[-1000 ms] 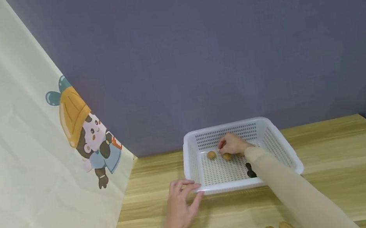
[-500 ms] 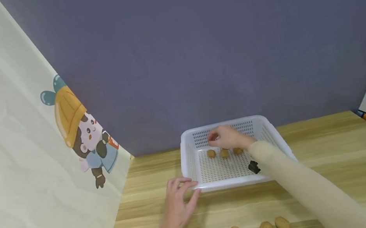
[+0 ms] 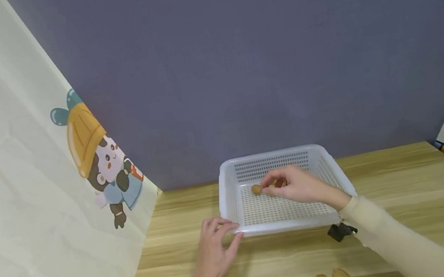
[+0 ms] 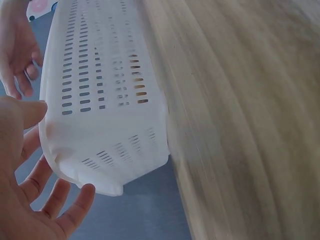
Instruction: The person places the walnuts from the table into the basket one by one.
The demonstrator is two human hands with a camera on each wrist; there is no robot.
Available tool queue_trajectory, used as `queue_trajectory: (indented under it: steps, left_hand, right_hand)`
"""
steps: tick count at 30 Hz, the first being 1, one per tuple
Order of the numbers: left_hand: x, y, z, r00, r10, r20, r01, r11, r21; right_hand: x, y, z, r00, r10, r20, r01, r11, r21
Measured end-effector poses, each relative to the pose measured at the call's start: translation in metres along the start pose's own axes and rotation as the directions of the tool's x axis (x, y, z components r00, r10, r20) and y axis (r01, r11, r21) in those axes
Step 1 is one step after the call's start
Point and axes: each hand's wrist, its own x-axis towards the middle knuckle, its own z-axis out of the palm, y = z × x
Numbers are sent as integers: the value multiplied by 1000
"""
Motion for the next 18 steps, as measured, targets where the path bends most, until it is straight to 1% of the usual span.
queue_trajectory:
  steps: [3,6,10,12,15,18]
  left_hand:
    - [0,1,0,1000,7,-4,-7,1000,2]
    - [-1,0,1,1000,4,-3,-4,1000,8]
    - [-3,0,3,1000,5,-11,-5,1000,8]
    - [-3,0,3,1000,8,-20,-8,1000,5]
    - [-3,-1,4,999,16,-35,-16,1000,2]
    - [-2,-1,4,999,19,-43,-19,1000,5]
  right_hand:
    - [-21,-2,8,999,-36,4,36,999,26]
    - [-43,-1,18,998,-54,36,51,995,85]
    - [-73,11,31,990,-88,111,67,981,182]
    - [-86,20,36,983,-113,142,82,974,212]
    - [-102,35,41,974,-141,177,101,970,220]
    - [-114,49,42,968,-149,202,110,975,193]
